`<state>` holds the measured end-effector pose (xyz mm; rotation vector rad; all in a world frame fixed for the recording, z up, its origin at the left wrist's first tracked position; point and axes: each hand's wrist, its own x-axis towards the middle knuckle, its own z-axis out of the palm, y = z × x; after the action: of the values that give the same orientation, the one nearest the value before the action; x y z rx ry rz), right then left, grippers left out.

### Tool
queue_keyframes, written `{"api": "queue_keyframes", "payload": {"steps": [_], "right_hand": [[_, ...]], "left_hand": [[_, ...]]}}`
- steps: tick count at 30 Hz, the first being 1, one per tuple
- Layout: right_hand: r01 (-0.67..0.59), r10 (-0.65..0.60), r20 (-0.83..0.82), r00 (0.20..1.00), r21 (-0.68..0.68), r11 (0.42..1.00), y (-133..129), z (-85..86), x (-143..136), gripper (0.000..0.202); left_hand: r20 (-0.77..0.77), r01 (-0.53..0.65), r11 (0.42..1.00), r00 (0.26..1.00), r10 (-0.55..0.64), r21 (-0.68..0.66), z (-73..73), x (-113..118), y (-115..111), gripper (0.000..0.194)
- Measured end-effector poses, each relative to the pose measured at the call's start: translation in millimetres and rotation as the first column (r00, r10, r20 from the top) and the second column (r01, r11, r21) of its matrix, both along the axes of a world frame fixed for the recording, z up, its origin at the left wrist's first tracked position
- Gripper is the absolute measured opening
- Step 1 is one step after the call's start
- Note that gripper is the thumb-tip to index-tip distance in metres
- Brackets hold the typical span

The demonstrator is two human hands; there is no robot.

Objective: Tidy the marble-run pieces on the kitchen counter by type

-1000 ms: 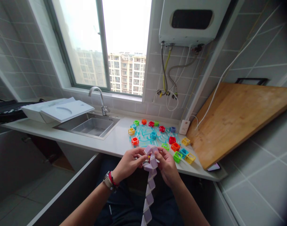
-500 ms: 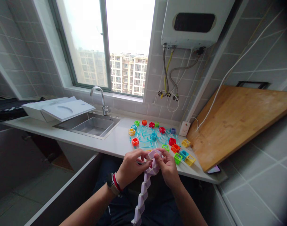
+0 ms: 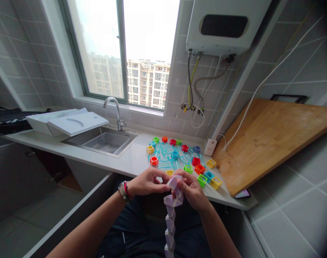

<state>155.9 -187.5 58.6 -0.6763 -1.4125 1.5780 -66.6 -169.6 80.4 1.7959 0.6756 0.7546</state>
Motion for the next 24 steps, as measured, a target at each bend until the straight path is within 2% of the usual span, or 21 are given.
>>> {"api": "queue_keyframes", "payload": {"steps": [3,5,7,9,11,13,15,17,18,20,22,24], "right_hand": [[0.053,-0.055,-0.024,0.998,-0.064,0.997,3.7,1.8,-4.7,0.033],[0.179,-0.191,-0.1,0.976,-0.122,0.976,7.4,1.7,-7.1,0.034],[0.34,-0.377,-0.204,0.904,-0.192,0.921,12.4,0.6,-6.3,0.034],[0.46,-0.521,-0.275,0.808,-0.258,0.85,18.0,-1.6,-1.6,0.033],[0.531,-0.61,-0.316,0.726,-0.306,0.79,23.0,-4.5,5.4,0.032],[0.563,-0.659,-0.347,0.668,-0.343,0.752,26.2,-7.9,11.7,0.032],[0.583,-0.687,-0.368,0.626,-0.364,0.726,27.7,-11.0,15.3,0.033],[0.595,-0.695,-0.362,0.621,-0.359,0.719,27.6,-13.6,16.2,0.035],[0.599,-0.691,-0.349,0.633,-0.345,0.723,27.0,-14.8,16.4,0.035],[0.602,-0.67,-0.306,0.676,-0.294,0.742,24.6,-17.2,18.0,0.033],[0.622,-0.653,-0.239,0.719,-0.199,0.758,20.4,-20.1,23.6,0.031],[0.664,-0.662,-0.141,0.736,-0.038,0.747,14.5,-23.5,33.7,0.034]], "left_hand": [[0.101,0.025,0.987,0.995,-0.009,-0.16,-7.2,6.4,11.3,0.043],[0.196,-0.046,0.972,0.976,0.093,-0.229,-15.8,12.8,17.3,0.052],[0.289,-0.125,0.932,0.93,0.23,-0.34,-28.4,18.3,19.5,0.065],[0.309,-0.094,0.863,0.91,0.277,-0.496,-45.2,21.5,15.7,0.077],[0.273,-0.003,0.785,0.937,0.219,-0.62,-64.1,21.7,5.9,0.08],[0.273,0.131,0.713,0.958,0.088,-0.689,-81.7,19.9,-7.2,0.078],[0.298,0.271,0.638,0.952,-0.068,-0.721,-94.6,17.0,-19.6,0.076],[0.312,0.345,0.609,0.936,-0.164,-0.714,-101.6,14.0,-28.2,0.069],[0.306,0.346,0.623,0.936,-0.175,-0.701,-102.8,12.4,-30.6,0.064],[0.262,0.282,0.692,0.955,-0.138,-0.665,-100.9,8.2,-32.8,0.054],[0.169,0.16,0.781,0.983,-0.071,-0.604,-93.1,1.7,-33.4,0.049],[0.041,-0.002,0.88,0.999,0.024,-0.475,-80.3,-7.1,-34.7,0.046]]}}
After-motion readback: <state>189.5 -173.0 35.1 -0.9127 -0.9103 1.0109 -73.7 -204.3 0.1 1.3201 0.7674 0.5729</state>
